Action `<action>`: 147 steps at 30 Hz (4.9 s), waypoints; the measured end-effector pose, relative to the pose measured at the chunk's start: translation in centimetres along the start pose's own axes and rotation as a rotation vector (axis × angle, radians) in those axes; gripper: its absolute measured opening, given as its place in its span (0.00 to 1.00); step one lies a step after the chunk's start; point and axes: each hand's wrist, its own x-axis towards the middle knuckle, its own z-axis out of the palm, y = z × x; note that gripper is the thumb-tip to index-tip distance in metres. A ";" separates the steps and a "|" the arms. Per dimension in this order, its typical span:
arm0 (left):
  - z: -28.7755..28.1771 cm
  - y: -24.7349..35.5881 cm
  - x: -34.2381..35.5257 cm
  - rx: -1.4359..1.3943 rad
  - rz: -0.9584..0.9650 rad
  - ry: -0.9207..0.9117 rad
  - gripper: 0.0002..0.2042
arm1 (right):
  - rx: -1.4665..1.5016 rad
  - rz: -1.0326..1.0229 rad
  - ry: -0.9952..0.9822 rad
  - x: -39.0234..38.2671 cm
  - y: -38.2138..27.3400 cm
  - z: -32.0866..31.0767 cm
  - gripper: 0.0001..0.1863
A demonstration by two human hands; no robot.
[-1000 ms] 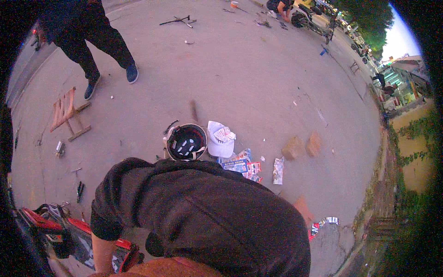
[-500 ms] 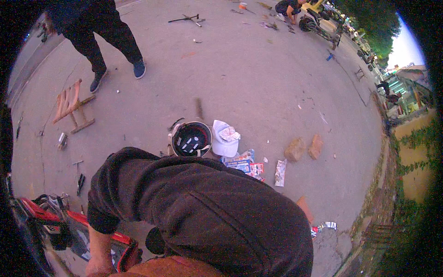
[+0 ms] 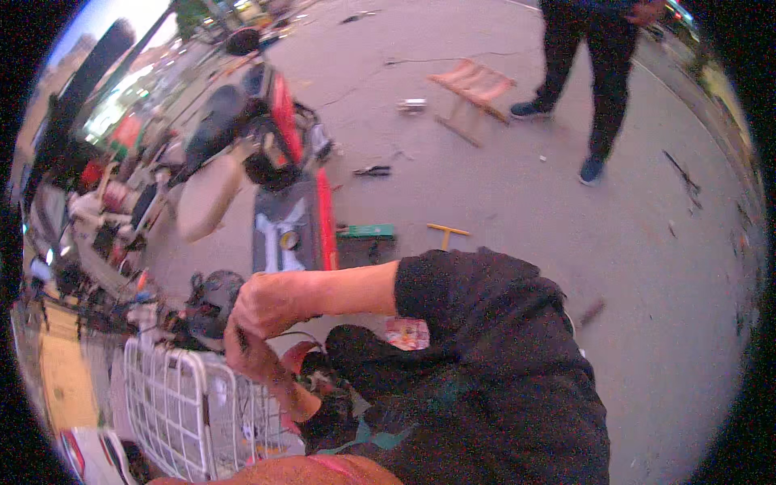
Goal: The person uses a wrench to loosen a clamp on a scooter's front basket, then strips and twists wires together. They wrap the connections with electrical tape and tuck the wiring into the handlebar area.
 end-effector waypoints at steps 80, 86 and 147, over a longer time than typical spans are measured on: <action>-0.8 3.4 -3.6 -0.220 -0.356 0.087 0.13 | 0.288 0.298 0.214 -1.7 -2.9 -0.2 0.19; -0.8 3.1 -3.6 -0.168 -0.334 0.081 0.14 | 0.259 0.230 0.202 -1.4 -2.1 0.8 0.22; -1.6 4.3 -3.4 0.042 -0.353 -0.100 0.21 | 1.376 1.118 -0.034 0.7 -5.8 1.5 0.13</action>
